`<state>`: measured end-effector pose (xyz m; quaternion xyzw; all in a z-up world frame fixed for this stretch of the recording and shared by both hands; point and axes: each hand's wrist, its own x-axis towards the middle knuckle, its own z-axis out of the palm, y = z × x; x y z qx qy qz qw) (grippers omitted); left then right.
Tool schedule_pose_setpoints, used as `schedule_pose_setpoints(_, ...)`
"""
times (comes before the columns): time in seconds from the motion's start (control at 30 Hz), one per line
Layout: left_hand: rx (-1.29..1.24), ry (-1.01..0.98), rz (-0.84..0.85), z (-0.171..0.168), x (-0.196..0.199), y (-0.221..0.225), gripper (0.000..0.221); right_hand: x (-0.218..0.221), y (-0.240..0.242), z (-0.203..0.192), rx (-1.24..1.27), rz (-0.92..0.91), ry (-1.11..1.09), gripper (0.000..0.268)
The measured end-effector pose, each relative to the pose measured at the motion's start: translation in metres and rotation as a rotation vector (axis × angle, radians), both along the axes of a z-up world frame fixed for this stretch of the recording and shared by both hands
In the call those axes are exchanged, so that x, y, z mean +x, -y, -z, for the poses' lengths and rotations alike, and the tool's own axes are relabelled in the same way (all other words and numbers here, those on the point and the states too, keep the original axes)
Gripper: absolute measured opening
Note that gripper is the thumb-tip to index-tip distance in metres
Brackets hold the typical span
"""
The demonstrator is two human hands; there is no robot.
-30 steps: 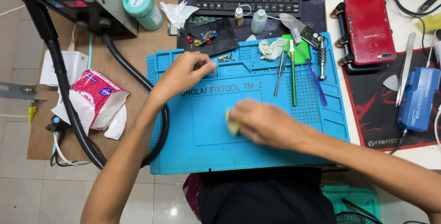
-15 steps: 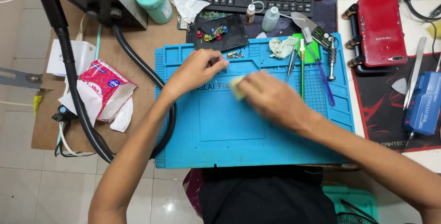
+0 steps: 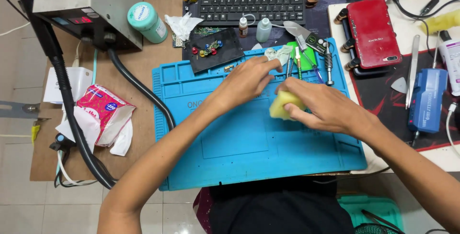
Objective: Disassembling a phone frame with an electric screwdriver and cleaning the repair mat and components with a sponge.
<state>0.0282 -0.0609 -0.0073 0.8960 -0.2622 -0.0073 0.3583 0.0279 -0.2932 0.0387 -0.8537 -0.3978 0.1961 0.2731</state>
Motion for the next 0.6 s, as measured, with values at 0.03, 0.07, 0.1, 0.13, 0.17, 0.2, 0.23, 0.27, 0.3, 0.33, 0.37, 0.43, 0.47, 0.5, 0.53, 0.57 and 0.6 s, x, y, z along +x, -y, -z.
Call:
schedule_pose_setpoints(0.03,-0.001,0.001,0.008,0.003,0.004,0.006,0.03,0.001,0.002,0.002,-0.001,0.008,0.001,0.028)
schedule_pose_setpoints(0.07,0.006,0.037,0.011,0.005,0.009,0.012,0.029,0.004,0.002,0.005,-0.078,-0.049,0.013,0.029)
schedule_pose_setpoints(0.1,0.012,0.074,0.014,0.008,0.014,0.017,0.029,0.006,0.003,0.007,-0.156,-0.106,0.026,0.032)
schedule_pose_setpoints(0.13,0.013,0.073,0.023,0.011,0.018,0.022,0.029,0.009,0.003,0.01,-0.154,-0.098,0.024,0.032)
schedule_pose_setpoints(0.17,-0.006,0.061,0.039,0.015,0.022,0.026,0.028,0.011,0.004,0.013,-0.175,-0.135,0.036,0.033)
schedule_pose_setpoints(0.2,-0.023,0.052,0.051,0.019,0.027,0.029,0.028,0.015,0.003,0.016,-0.196,-0.175,0.052,0.035)
schedule_pose_setpoints(0.23,-0.022,0.054,0.056,0.025,0.031,0.033,0.028,0.017,0.005,0.019,-0.194,-0.17,0.054,0.035)
schedule_pose_setpoints(0.27,-0.036,0.053,0.057,0.031,0.037,0.035,0.026,0.02,0.006,0.022,-0.205,-0.182,0.057,0.034)
schedule_pose_setpoints(0.3,-0.05,0.053,0.059,0.037,0.043,0.038,0.025,0.024,0.007,0.025,-0.215,-0.195,0.059,0.033)
schedule_pose_setpoints(0.33,-0.048,0.051,0.06,0.038,0.045,0.04,0.025,0.027,0.01,0.026,-0.213,-0.194,0.058,0.033)
schedule_pose_setpoints(0.37,-0.106,0.013,0.063,0.039,0.048,0.041,0.023,0.029,0.013,0.029,-0.228,-0.195,0.093,0.034)
schedule_pose_setpoints(0.43,-0.162,-0.023,0.059,0.038,0.053,0.041,0.022,0.037,0.017,0.03,-0.242,-0.203,0.13,0.034)
schedule_pose_setpoints(0.47,-0.173,-0.029,0.079,0.037,0.054,0.042,0.02,0.038,0.02,0.029,-0.306,-0.188,0.15,0.034)
schedule_pose_setpoints(0.5,-0.185,-0.035,0.099,0.036,0.056,0.042,0.019,0.04,0.022,0.029,-0.369,-0.173,0.17,0.035)
schedule_pose_setpoints(0.53,-0.185,-0.035,0.1,0.036,0.058,0.043,0.019,0.043,0.026,0.03,-0.37,-0.172,0.169,0.035)
schedule_pose_setpoints(0.57,-0.196,-0.031,0.096,0.036,0.06,0.044,0.019,0.047,0.03,0.03,-0.383,-0.169,0.238,0.034)
schedule_pose_setpoints(0.6,-0.207,-0.03,0.092,0.037,0.06,0.045,0.019,0.049,0.035,0.031,-0.396,-0.167,0.304,0.033)
